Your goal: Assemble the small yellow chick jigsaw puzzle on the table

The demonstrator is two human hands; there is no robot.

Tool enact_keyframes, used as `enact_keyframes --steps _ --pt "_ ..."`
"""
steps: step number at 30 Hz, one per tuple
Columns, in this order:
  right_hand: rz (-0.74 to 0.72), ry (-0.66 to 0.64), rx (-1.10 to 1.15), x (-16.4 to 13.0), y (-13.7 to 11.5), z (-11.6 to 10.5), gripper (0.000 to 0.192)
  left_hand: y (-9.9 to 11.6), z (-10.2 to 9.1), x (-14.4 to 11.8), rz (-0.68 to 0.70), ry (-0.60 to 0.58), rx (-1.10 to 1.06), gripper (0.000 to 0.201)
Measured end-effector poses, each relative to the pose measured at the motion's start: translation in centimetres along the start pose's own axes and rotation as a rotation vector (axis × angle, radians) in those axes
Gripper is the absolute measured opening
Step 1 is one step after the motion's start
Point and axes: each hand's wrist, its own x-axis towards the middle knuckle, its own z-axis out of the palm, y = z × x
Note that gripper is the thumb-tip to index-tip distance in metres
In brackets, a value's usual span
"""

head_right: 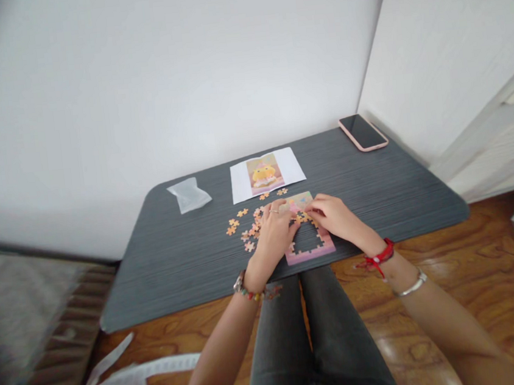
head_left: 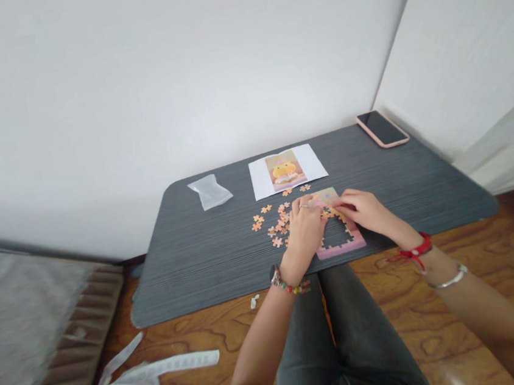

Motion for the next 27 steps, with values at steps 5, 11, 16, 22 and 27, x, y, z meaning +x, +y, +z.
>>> enact_keyframes --steps 5,11,16,22,27 --pt "0.003 -0.004 0.006 -0.1 -0.2 -0.2 0.017 0.1 0.1 0.1 -0.024 0.005 -0.018 0.008" --pt "-0.026 -0.012 -0.027 -0.1 -0.1 0.0 0.018 0.0 0.1 0.1 -0.019 0.016 -0.036 0.012" --pt "-0.055 -0.038 -0.063 -0.3 -0.4 0.3 0.019 0.1 0.1 0.0 -0.024 0.025 -0.039 0.011" --pt "-0.118 -0.103 -0.126 -0.9 -1.0 0.4 0.026 0.1 0.0 0.1 -0.025 0.016 -0.039 0.007" --pt "-0.118 -0.174 -0.298 -1.1 -1.6 0.5 0.026 0.0 0.1 0.2 -0.019 0.017 -0.033 0.008"
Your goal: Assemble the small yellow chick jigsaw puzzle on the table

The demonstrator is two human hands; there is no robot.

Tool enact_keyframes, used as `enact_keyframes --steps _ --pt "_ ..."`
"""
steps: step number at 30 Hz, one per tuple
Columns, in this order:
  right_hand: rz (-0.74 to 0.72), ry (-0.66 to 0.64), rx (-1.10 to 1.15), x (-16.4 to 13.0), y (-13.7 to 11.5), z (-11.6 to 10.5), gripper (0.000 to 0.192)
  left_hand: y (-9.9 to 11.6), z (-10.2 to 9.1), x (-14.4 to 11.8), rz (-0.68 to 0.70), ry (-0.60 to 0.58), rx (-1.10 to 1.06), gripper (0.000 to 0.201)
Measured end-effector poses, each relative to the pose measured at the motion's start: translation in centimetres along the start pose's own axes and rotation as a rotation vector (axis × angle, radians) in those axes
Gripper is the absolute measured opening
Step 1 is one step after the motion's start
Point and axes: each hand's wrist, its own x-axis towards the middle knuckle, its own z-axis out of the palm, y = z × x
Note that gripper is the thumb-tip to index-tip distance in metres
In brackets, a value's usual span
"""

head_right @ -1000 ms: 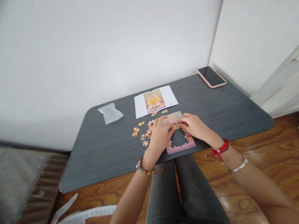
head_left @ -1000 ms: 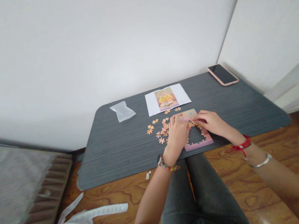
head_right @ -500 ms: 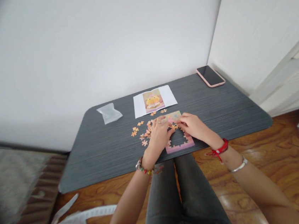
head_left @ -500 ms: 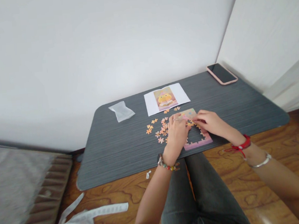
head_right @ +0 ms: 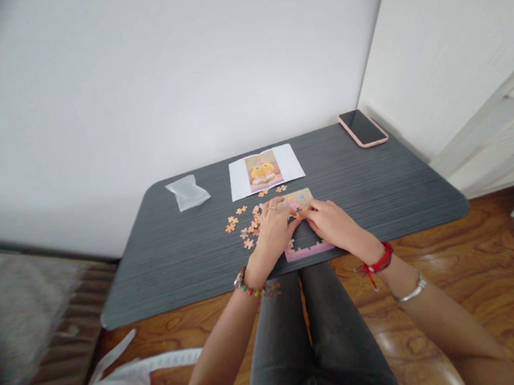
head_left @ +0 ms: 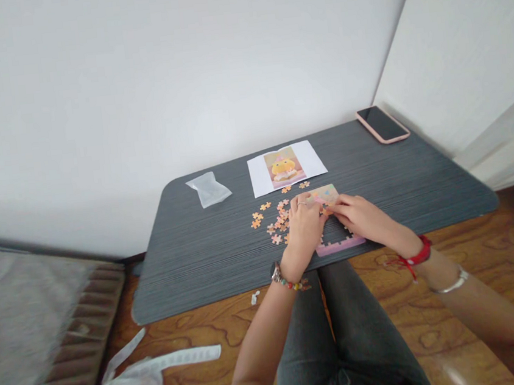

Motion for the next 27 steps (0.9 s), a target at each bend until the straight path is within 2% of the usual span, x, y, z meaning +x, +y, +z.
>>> enact_keyframes --steps 5,8,14,17,21,27 --pt "-0.021 -0.034 -0.238 0.1 -1.1 -0.4 0.024 -0.1 0.0 -0.4 0.017 0.024 0.015 0.011" --pt "-0.053 -0.030 -0.300 0.2 -1.6 -0.5 0.022 -0.3 -0.1 -0.9 0.019 0.034 0.032 0.011" --pt "-0.029 -0.006 -0.250 0.2 -1.2 -0.2 0.023 -0.3 -0.7 -1.9 0.030 0.014 0.044 0.012" --pt "-0.009 0.044 -0.176 0.1 -0.8 -0.3 0.026 -0.6 -1.5 -2.5 0.035 0.047 0.039 0.013" --pt "0.010 0.134 -0.085 0.4 -0.2 -1.3 0.026 -2.4 -2.9 -3.7 0.011 0.124 0.039 0.012" --pt "0.044 0.178 0.029 0.5 1.2 -3.2 0.028 -6.5 -4.8 -6.1 -0.103 0.216 0.087 0.013"
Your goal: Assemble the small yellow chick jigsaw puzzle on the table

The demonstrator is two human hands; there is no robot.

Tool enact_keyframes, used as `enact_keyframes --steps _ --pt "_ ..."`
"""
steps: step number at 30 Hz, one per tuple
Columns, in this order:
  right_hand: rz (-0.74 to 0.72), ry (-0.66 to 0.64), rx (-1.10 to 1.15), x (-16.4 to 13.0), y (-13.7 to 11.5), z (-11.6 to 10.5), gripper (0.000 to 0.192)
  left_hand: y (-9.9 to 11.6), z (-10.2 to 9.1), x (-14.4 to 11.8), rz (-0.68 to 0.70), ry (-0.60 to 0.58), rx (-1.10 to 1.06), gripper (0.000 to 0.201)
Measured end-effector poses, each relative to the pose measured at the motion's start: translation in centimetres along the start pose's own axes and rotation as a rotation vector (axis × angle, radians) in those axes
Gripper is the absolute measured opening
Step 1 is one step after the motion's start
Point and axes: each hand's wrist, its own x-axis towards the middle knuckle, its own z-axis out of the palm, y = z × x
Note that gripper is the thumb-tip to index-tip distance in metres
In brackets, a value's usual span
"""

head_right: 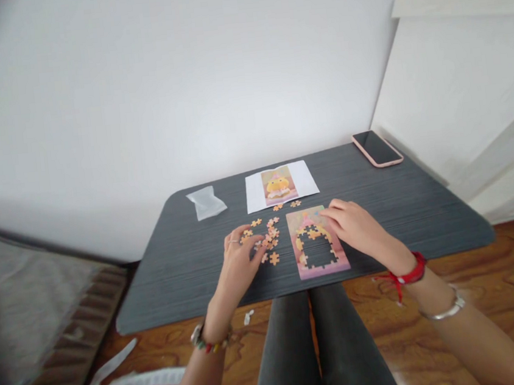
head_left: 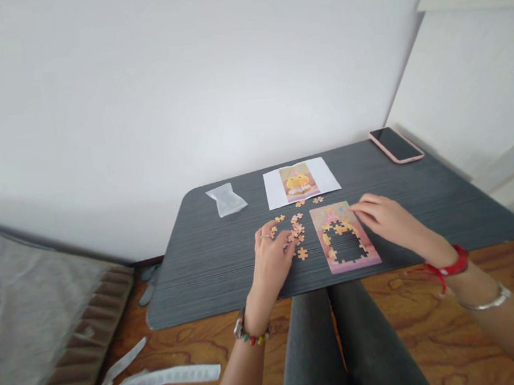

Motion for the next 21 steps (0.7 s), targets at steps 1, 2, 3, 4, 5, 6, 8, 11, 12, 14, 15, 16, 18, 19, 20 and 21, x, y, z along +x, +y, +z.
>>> enact_keyframes --steps 1,2,3,4,5,6,8,11,12,14,15,16,18,19,20,21 --pt "0.013 -0.003 0.021 -0.1 0.4 -0.1 0.028 -0.7 -0.2 -0.3 -0.015 0.004 0.011 0.013" --pt "0.023 -0.010 0.042 -0.2 0.8 -0.2 0.028 -1.4 -0.4 -0.6 -0.033 0.012 0.020 0.013" --pt "0.032 -0.016 0.061 -0.3 1.3 -0.2 0.027 -2.0 -0.6 -1.0 -0.056 0.017 0.028 0.014" --pt "0.039 -0.021 0.074 -0.4 1.9 -0.1 0.026 -2.6 -0.7 -1.3 -0.077 0.023 0.034 0.015" --pt "0.042 -0.027 0.086 -0.4 2.5 0.0 0.026 -3.1 -0.8 -1.6 -0.096 0.029 0.037 0.016" --pt "0.043 -0.032 0.097 -0.3 3.2 0.1 0.026 -3.6 -0.8 -1.9 -0.111 0.031 0.038 0.017" --pt "0.040 -0.056 0.111 0.1 4.8 0.4 0.027 -4.2 -0.8 -2.3 -0.135 0.035 0.036 0.016" --pt "0.008 -0.137 0.104 1.2 7.2 0.6 0.028 -4.8 -0.8 -2.7 -0.162 0.038 0.036 0.014" --pt "-0.002 -0.167 0.095 1.6 7.9 0.6 0.028 -4.9 -0.8 -2.8 -0.169 0.040 0.038 0.014" --pt "-0.020 -0.211 0.085 2.3 9.1 0.6 0.028 -5.1 -0.8 -2.9 -0.177 0.044 0.044 0.014" --pt "-0.030 -0.225 0.083 2.6 9.4 0.6 0.028 -5.2 -0.7 -2.9 -0.182 0.046 0.048 0.014" --pt "-0.042 -0.234 0.083 3.0 9.7 0.6 0.028 -5.3 -0.7 -2.9 -0.187 0.046 0.051 0.014" --pt "-0.072 -0.242 0.085 3.8 9.8 0.7 0.028 -5.5 -0.6 -2.8 -0.193 0.041 0.055 0.015" --pt "-0.094 -0.246 0.087 4.3 9.6 0.8 0.028 -5.5 -0.5 -2.7 -0.191 0.037 0.055 0.015" --pt "-0.121 -0.253 0.089 4.9 9.4 1.0 0.027 -5.5 -0.5 -2.5 -0.187 0.032 0.056 0.015" --pt "-0.153 -0.263 0.092 5.6 9.0 1.2 0.027 -5.5 -0.4 -2.3 -0.181 0.028 0.056 0.016"
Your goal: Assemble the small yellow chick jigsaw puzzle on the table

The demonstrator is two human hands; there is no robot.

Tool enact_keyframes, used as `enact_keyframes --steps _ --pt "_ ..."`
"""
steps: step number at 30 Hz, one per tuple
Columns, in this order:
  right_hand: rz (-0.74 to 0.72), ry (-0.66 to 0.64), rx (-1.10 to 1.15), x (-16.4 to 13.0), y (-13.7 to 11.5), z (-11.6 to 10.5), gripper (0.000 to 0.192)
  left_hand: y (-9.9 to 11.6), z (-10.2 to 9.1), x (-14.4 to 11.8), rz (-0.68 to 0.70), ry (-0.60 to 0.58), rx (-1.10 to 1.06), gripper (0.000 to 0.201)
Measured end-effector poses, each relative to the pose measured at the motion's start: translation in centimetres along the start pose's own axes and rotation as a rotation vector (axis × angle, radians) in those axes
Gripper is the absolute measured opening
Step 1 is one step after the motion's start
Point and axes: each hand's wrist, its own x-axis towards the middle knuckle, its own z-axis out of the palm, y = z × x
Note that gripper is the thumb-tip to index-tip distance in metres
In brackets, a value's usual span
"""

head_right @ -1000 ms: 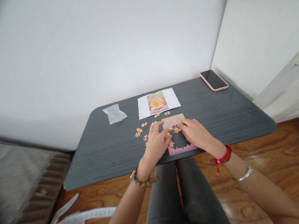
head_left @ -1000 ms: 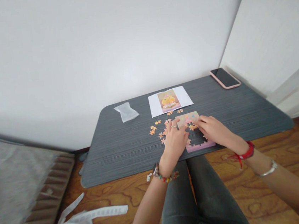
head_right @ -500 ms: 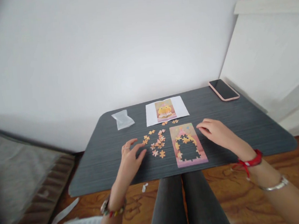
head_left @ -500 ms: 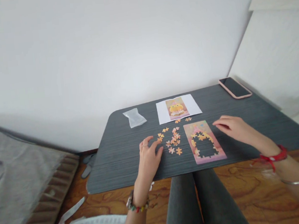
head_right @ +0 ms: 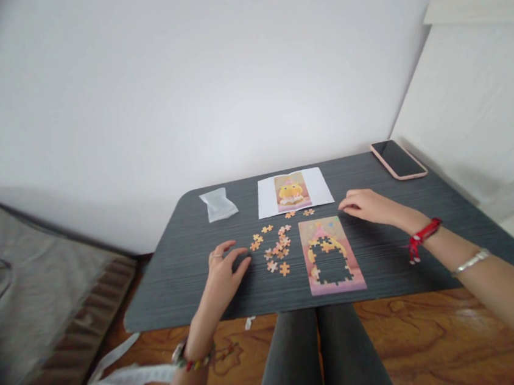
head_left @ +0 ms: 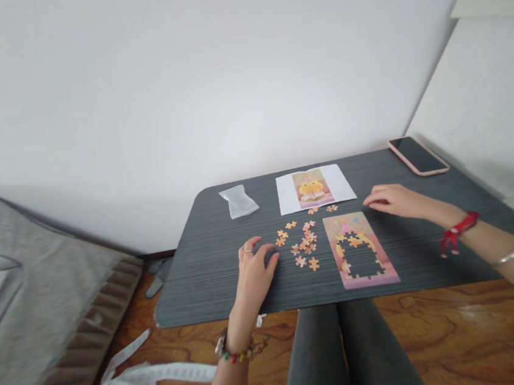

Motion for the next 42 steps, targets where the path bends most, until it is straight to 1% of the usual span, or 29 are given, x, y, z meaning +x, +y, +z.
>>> enact_keyframes --steps 3,7,11,13,16,21,27,30,36,39,42 --pt "-0.121 -0.046 -0.002 2.7 -1.2 0.0 0.024 0.5 0.1 0.7 0.011 -0.006 0.005 0.016" --pt "-0.284 -0.104 0.002 6.3 -3.4 0.5 0.024 1.5 0.0 1.4 0.014 -0.001 -0.005 0.014" --pt "-0.338 -0.115 -0.003 9.0 -5.2 1.9 0.025 1.9 0.2 1.3 0.008 -0.016 -0.011 0.015" --pt "-0.359 -0.140 0.011 9.9 -5.8 2.7 0.023 1.7 0.3 0.9 0.004 -0.033 -0.010 0.016" --pt "-0.351 -0.154 0.019 10.7 -6.3 3.6 0.019 0.9 0.3 0.1 -0.006 -0.042 -0.003 0.016" --pt "-0.349 -0.150 0.035 11.2 -6.3 3.8 0.015 -0.2 -0.3 -0.9 -0.015 -0.014 0.000 0.014" --pt "-0.344 -0.212 0.006 11.3 -5.7 3.8 0.008 0.1 -1.0 -1.1 -0.011 0.020 -0.007 0.014" --pt "-0.331 -0.214 0.013 10.7 -5.5 3.3 0.011 0.4 -1.1 -1.0 -0.001 0.024 -0.022 0.013" --pt "-0.306 -0.140 0.027 8.3 -4.9 1.5 0.017 0.8 -1.0 -1.1 0.016 0.022 -0.045 0.014" --pt "-0.260 -0.145 -0.004 7.6 -4.8 1.7 0.016 0.9 -0.8 -1.0 0.004 0.013 -0.046 0.014" --pt "-0.215 -0.147 -0.017 7.8 -4.7 2.4 0.015 0.9 -0.6 -1.0 -0.021 0.013 -0.043 0.013"
